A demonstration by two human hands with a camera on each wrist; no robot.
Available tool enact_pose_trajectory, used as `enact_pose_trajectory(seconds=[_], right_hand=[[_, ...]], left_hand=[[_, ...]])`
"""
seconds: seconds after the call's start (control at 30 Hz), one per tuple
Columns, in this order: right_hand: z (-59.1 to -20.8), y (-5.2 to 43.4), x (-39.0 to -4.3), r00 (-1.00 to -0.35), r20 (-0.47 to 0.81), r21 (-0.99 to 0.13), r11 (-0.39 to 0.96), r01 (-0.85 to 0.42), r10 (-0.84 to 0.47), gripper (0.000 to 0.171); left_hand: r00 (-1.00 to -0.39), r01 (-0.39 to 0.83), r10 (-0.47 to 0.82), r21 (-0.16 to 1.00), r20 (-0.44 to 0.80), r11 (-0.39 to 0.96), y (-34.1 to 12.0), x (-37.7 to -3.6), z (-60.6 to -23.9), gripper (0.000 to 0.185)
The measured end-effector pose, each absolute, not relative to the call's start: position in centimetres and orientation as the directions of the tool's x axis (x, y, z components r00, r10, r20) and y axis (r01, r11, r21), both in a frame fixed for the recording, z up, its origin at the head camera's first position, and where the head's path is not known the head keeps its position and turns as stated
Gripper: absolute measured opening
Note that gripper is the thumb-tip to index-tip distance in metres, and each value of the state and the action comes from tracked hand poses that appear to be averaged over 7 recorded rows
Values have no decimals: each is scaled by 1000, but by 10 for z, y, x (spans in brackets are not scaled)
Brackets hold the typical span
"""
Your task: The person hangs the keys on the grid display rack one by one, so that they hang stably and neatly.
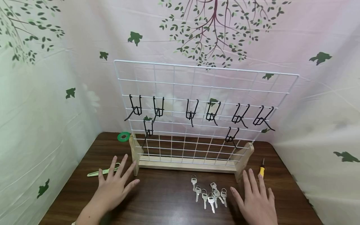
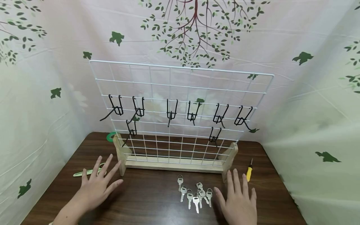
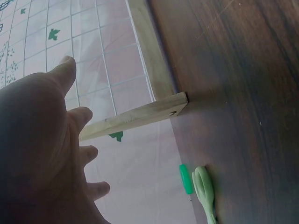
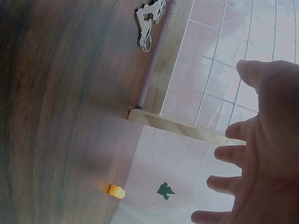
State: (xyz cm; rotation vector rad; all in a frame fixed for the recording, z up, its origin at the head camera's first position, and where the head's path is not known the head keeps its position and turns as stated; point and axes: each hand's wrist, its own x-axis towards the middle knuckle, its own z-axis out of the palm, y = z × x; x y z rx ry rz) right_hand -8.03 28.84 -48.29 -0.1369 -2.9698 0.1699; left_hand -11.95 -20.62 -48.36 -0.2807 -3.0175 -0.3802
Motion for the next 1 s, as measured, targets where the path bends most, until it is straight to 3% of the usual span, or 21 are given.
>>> enact_pose_trajectory(seconds=[0.43,0.6,0.8,1.0], right_hand=[[-482,288,-92,-971,234,-115,993,30,57,88],[-475,285,-94,-980,190,-147,989,25,53,90],[-465,275,-99,-979,202,-332,937,-107,-40,75],[-467,249,-116,-977,207,-545,823,-164,-57,50]], left_hand=[[-982,174,150,238,114,956,-199,-121,-486,74],[-972,218,178,299,154,929,-198,-125,-480,71],[-909,353,183,457,375,816,-207,-143,-465,62],[-915,308,39,630,403,713,-211,-175,-445,65]])
